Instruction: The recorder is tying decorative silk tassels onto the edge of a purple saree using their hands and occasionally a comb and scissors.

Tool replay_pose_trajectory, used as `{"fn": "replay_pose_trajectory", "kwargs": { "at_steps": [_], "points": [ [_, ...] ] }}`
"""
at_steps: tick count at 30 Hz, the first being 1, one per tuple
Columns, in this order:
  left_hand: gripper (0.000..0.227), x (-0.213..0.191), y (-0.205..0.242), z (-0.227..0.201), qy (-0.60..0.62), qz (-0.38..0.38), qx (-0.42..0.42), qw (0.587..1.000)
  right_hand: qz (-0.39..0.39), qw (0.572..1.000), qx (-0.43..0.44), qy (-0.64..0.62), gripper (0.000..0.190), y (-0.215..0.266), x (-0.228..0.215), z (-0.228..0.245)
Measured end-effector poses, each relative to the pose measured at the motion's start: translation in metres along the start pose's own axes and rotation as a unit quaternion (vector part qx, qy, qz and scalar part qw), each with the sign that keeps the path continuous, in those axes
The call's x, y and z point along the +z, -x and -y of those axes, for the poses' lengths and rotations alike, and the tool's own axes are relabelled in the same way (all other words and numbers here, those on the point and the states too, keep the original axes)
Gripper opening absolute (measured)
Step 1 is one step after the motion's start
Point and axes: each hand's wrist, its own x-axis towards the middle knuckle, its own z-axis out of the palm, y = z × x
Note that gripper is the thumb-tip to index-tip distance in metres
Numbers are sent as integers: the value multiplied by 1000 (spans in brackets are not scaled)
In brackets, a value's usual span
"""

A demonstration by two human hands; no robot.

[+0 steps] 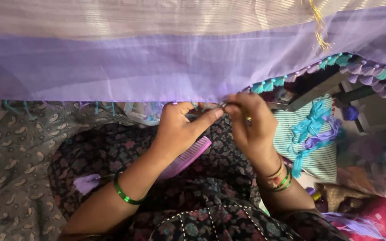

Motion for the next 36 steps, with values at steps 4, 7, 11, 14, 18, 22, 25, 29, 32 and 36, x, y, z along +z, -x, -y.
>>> {"fn": "replay_pose_trajectory", "kwargs": {
  "at_steps": [4,7,11,14,18,22,25,29,32,36],
  "points": [
    [16,0,-1,5,-54,-13,18,998,45,997,-61,26,26,-5,-3,18],
    [17,1,-4,-2,-80,-27,-43,996,1,995,-88,53,24,1,-7,14],
    [24,0,-1,6,35,36,103,993,-103,990,-83,39,17,-6,-22,32],
    [32,-6,-1,-10,165,75,107,977,-59,995,-13,-78,8,-5,-30,34],
    [27,3,-16,-12,145,99,-23,984,-19,987,32,-156,5,-14,-37,39],
    [33,9,-26,3,337,192,-120,914,-2,967,131,-218,6,-31,-43,43],
    [34,8,-23,9,365,214,-137,896,5,964,125,-235,7,-27,-44,30],
    [31,9,-19,9,264,164,-95,946,0,958,111,-266,7,-19,-32,19],
    [26,8,-17,4,291,166,-35,942,-10,962,118,-248,11,-17,-19,27],
    [25,15,-16,11,283,138,-29,949,-45,985,17,-168,12,-8,-6,16]
  ]
}}
